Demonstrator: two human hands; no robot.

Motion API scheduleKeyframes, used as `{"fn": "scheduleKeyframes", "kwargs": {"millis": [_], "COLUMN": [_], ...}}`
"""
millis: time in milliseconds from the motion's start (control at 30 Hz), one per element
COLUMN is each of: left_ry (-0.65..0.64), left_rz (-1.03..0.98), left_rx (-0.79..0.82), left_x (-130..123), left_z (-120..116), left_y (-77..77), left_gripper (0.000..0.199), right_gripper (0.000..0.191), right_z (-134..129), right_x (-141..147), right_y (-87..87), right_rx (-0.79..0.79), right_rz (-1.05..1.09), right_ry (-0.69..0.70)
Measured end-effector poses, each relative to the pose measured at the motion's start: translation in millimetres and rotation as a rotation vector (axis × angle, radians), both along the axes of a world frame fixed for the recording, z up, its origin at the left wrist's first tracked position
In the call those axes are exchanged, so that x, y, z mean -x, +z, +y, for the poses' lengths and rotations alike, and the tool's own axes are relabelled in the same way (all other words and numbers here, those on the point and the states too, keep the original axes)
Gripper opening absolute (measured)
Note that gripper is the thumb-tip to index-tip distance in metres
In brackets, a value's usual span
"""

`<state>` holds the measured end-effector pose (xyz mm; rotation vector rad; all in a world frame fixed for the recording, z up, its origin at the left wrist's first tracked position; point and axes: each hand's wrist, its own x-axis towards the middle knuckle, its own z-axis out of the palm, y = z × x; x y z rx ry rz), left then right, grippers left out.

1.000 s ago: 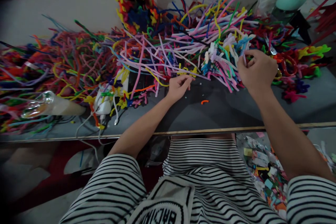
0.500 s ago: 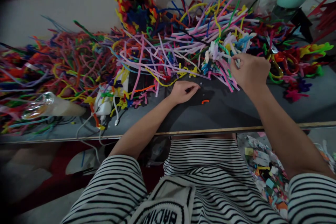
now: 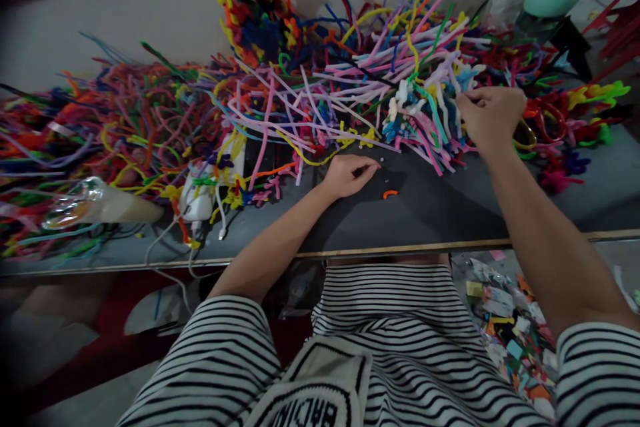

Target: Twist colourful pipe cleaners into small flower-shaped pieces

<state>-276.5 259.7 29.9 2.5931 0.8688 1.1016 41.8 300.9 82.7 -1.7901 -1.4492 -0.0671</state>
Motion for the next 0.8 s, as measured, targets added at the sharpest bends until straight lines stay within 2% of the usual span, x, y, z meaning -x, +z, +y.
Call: {"fn": "scheduleKeyframes", "kwargs": {"millis": [67,133,200,267,333,400,500,600,667,733,800], "left_ry": [-0.002,0.002,0.011,0.016,0.016,0.010,0.003,0.004,0.006,0.014,0.018], "left_rz": [0.001,0.008,0.017,0.017,0.018,0.035,0.049,0.033,0.030,0.029,0.033], "left_rx": [-0.006,-0.012,-0.019,-0.028,-0.021,0.002,0.025,0.021,0.024,0.026,0.019], "left_x": [0,0,0,0,1,1,1,0,0,1,2], "left_z": [0,0,0,1,1,1,-1,-3,-2,0,3], "left_y": [0.1,-0.3,-1.3,-2.4,-2.9,-2.0,0.8,1.9,0.5,-1.4,-1.7], "left_gripper": [0.036,0.037,0.039,0.040,0.042,0.043,0.043,0.041,0.041,0.041,0.040], "right_gripper": [0.024,0.019,0.012,0.008,0.019,0.043,0.064,0.068,0.063,0.045,0.022], "right_z": [2,6,12,20,27,31,29,27,26,25,20], "right_x": [2,1,-2,-5,-5,-1,9,14,12,5,-4], "right_y": [-4.8,-9.5,-14.6,-19.5,-22.5,-22.6,-19.4,-17.0,-16.0,-13.7,-8.8], "right_rx": [0.005,-0.011,-0.103,-0.265,-0.422,-0.530,-0.618,-0.622,-0.592,-0.527,-0.393], "right_rz": [0.103,0.156,0.165,0.227,0.387,0.524,0.594,0.610,0.594,0.512,0.325], "right_ry": [-0.062,-0.056,-0.014,0.041,0.121,0.230,0.344,0.349,0.298,0.187,0.077]}}
